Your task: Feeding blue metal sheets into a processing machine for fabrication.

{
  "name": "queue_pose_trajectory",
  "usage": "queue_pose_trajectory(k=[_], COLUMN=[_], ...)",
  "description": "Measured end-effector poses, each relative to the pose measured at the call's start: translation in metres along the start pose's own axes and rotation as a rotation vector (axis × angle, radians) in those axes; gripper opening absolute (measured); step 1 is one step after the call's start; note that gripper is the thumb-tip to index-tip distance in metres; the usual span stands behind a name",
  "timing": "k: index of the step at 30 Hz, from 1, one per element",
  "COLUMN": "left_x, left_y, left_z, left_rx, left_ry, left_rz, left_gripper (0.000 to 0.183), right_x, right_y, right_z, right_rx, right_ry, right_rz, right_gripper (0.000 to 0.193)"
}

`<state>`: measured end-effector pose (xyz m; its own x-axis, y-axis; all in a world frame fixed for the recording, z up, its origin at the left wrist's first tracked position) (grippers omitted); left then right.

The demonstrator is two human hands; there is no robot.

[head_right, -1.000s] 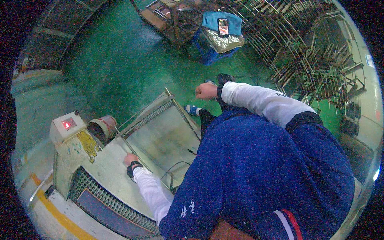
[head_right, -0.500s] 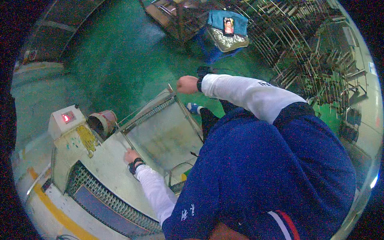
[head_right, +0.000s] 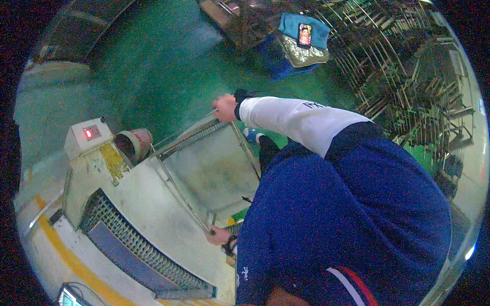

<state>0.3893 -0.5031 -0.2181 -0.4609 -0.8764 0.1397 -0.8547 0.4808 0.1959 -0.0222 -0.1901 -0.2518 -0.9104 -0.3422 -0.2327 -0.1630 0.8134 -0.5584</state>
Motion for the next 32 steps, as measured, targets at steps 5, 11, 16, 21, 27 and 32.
queue_pose_trajectory(k=[5, 11, 16, 21, 27, 32], left_x=[-0.076, -0.075, -0.088, -0.101, -0.106, -0.085], left_y=[-0.017, -0.059, -0.073, -0.158, -0.164, -0.092], left_z=[-0.004, 0.001, -0.005, 0.041, 0.054, 0.012], left_rx=[-0.411, -0.423, -0.235, -0.671, -0.769, -0.840], left_ry=[-0.151, -0.282, -0.299, -0.672, -0.800, -0.705], left_rz=[-0.884, -0.771, -1.035, -1.074, -1.068, -1.164], left_gripper=[0.066, 0.069, 0.066, 0.055, 0.051, 0.052], right_x=[0.006, 0.021, 0.019, 0.010, -0.007, -0.036], right_y=[-0.013, -0.037, -0.054, -0.075, -0.063, -0.051], right_z=[0.008, 0.007, 0.021, 0.016, 0.001, -0.031], right_rx=[-0.169, -0.050, -0.032, 0.035, 0.069, 0.116], right_ry=[0.186, -0.274, -0.173, -0.252, -0.289, -0.249], right_rz=[-0.087, 0.089, -0.029, 0.020, 0.144, 0.179], right_gripper=[0.036, 0.039, 0.042, 0.043, 0.044, 0.046])
Point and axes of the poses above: each hand's wrist, its own x-axis towards the middle knuckle, its own z-axis out of the palm, y = z × x, the point moved 1 cm from there along x, towards the middle knuckle, and after that the axes turned 3 degrees about -x, right-handed, at the moved point
